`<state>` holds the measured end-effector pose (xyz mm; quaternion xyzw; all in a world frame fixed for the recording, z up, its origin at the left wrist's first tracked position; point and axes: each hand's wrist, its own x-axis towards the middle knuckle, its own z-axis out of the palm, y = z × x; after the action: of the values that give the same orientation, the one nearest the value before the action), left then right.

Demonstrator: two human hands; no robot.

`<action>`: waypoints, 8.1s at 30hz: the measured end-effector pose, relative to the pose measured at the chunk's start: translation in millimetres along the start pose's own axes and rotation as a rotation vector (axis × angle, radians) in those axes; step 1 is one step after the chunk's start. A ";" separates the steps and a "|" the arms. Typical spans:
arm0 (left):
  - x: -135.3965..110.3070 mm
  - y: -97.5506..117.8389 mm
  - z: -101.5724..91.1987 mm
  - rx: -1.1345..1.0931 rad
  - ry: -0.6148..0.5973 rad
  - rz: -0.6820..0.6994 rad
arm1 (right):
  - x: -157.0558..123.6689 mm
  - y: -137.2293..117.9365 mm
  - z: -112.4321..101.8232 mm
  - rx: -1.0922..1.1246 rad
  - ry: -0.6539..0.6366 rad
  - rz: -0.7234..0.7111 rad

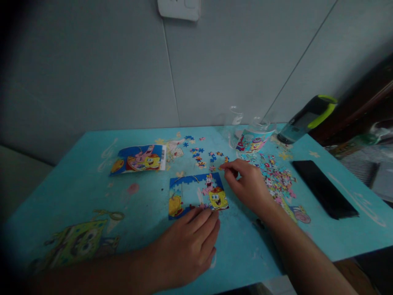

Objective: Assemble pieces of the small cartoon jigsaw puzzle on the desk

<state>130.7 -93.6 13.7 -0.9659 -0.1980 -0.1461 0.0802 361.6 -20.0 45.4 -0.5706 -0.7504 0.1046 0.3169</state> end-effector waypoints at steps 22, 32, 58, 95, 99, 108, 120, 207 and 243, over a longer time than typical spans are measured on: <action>1.7 -1.3 -5.4 0.069 0.018 0.022 | -0.3 4.2 2.9 -0.014 -0.049 -0.019; 0.9 -0.8 -6.0 0.058 0.001 0.021 | -0.6 6.0 3.5 0.001 -0.051 -0.023; -0.6 0.2 -3.1 0.039 0.019 0.007 | -1.5 6.1 3.5 -0.018 -0.090 0.019; -1.5 2.3 -7.1 0.122 0.028 0.051 | -0.2 7.6 5.5 -0.062 -0.090 0.031; -2.0 2.9 -6.3 0.127 0.030 0.052 | 1.2 18.5 4.2 -0.200 -0.022 0.182; -2.2 2.8 -3.7 0.092 0.032 0.046 | 3.7 31.3 6.8 -0.328 -0.079 0.242; -2.0 2.6 -4.2 0.095 0.023 0.038 | 27.2 47.0 24.6 -0.335 -0.008 0.245; 1.4 3.4 -8.8 0.047 0.040 -0.003 | 5.2 -69.5 41.5 0.278 -0.592 0.265; 0.7 3.9 -10.0 0.002 0.032 -0.009 | 2.2 -70.8 40.6 0.204 -0.531 0.173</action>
<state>130.4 -99.1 23.0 -0.9625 -0.2011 -0.1618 0.0838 281.2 -32.8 51.3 -0.5501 -0.7413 0.3518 0.1552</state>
